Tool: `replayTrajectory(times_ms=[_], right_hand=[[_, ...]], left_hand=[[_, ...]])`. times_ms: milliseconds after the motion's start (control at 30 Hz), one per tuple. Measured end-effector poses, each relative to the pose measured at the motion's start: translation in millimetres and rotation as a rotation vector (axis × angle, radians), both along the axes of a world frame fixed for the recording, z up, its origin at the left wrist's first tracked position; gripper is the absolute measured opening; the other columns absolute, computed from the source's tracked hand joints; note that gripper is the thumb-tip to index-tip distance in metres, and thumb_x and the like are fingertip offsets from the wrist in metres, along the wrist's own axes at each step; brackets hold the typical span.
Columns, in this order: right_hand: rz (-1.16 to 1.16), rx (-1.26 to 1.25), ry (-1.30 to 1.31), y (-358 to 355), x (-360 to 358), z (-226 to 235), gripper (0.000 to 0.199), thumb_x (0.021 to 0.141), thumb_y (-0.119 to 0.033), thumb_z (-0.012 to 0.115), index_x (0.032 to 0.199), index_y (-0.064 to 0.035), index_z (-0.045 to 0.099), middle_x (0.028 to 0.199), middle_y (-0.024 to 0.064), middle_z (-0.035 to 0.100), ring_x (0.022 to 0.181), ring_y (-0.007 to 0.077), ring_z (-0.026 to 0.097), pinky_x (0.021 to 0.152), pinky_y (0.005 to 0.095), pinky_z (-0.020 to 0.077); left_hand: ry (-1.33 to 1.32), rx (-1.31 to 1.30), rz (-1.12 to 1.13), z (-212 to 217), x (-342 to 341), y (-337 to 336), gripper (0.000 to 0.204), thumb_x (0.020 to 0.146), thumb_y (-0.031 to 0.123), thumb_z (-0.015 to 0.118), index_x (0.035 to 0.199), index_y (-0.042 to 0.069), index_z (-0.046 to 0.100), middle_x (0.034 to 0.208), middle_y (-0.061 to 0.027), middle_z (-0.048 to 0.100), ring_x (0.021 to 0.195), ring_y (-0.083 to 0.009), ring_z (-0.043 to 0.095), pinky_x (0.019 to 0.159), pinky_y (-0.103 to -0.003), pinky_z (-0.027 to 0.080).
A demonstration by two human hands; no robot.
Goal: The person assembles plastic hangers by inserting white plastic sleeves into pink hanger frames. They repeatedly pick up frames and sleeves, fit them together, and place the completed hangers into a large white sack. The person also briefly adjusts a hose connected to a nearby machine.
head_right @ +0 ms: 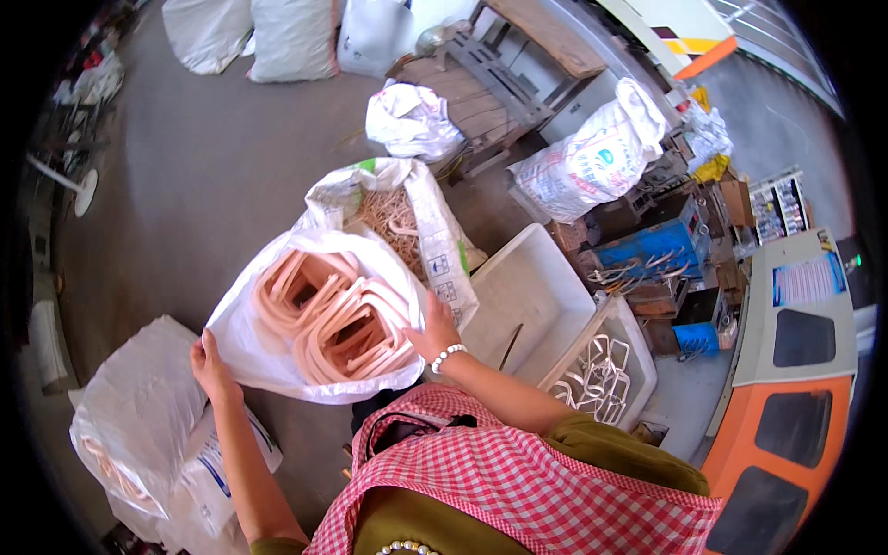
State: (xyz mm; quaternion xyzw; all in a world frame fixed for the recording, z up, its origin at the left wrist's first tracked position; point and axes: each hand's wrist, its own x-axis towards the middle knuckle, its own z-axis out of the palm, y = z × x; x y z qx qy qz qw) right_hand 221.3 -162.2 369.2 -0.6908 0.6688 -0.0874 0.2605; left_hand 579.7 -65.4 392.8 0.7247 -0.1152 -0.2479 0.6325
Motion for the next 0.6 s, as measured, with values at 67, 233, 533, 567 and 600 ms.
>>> replayTrajectory(times_ms=[67, 233, 533, 567, 600], right_hand=[[-0.116, 0.155, -0.135, 1, -20, -26, 0.054, 0.081, -0.031, 0.064, 0.121, 0.0008, 0.047, 0.115, 0.0265, 0.054, 0.104, 0.0379, 0.054, 0.089, 0.0404, 0.0431], [-0.234, 0.227, -0.312, 9, -22, -38, 0.033, 0.085, -0.027, 0.058, 0.093, 0.0046, 0.058, 0.086, 0.0271, 0.062, 0.083, 0.0402, 0.061, 0.073, 0.0434, 0.0470], [-0.553, 0.275, -0.539, 18, -21, -114, 0.029, 0.086, -0.018, 0.052, 0.099, 0.0070, 0.058, 0.086, 0.0190, 0.065, 0.078, 0.0248, 0.063, 0.068, 0.0378, 0.0476], [-0.623, 0.283, -0.612, 18, -15, -116, 0.029, 0.086, -0.019, 0.051, 0.099, 0.0068, 0.058, 0.086, 0.0186, 0.065, 0.077, 0.0245, 0.062, 0.068, 0.0378, 0.0475], [-0.595, 0.301, -0.592, 18, -15, -116, 0.031, 0.086, -0.020, 0.051, 0.099, 0.0067, 0.059, 0.086, 0.0185, 0.065, 0.077, 0.0242, 0.062, 0.068, 0.0376, 0.0475]], left_hand=[[0.022, -0.032, -0.009, 2, -4, -4, 0.021, 0.089, 0.023, 0.063, 0.092, 0.004, 0.054, 0.080, 0.0028, 0.051, 0.072, -0.0051, 0.044, 0.066, -0.020, 0.037], [0.010, 0.090, -0.055, 12, -25, 27, 0.032, 0.085, 0.017, 0.068, 0.105, 0.002, 0.048, 0.096, -0.0026, 0.055, 0.084, -0.0075, 0.050, 0.076, -0.021, 0.040], [0.615, 0.158, -0.157, -6, -126, 82, 0.040, 0.094, 0.021, 0.048, 0.127, 0.001, 0.039, 0.114, -0.0113, 0.054, 0.102, -0.0245, 0.057, 0.075, -0.038, 0.054], [0.659, 0.104, -0.084, -3, -127, 74, 0.040, 0.095, 0.023, 0.045, 0.129, 0.002, 0.039, 0.115, -0.0119, 0.054, 0.103, -0.0256, 0.057, 0.077, -0.038, 0.054], [0.703, 0.049, -0.012, -1, -128, 70, 0.041, 0.096, 0.024, 0.042, 0.130, 0.002, 0.038, 0.117, -0.0124, 0.054, 0.104, -0.0266, 0.058, 0.078, -0.039, 0.054]])
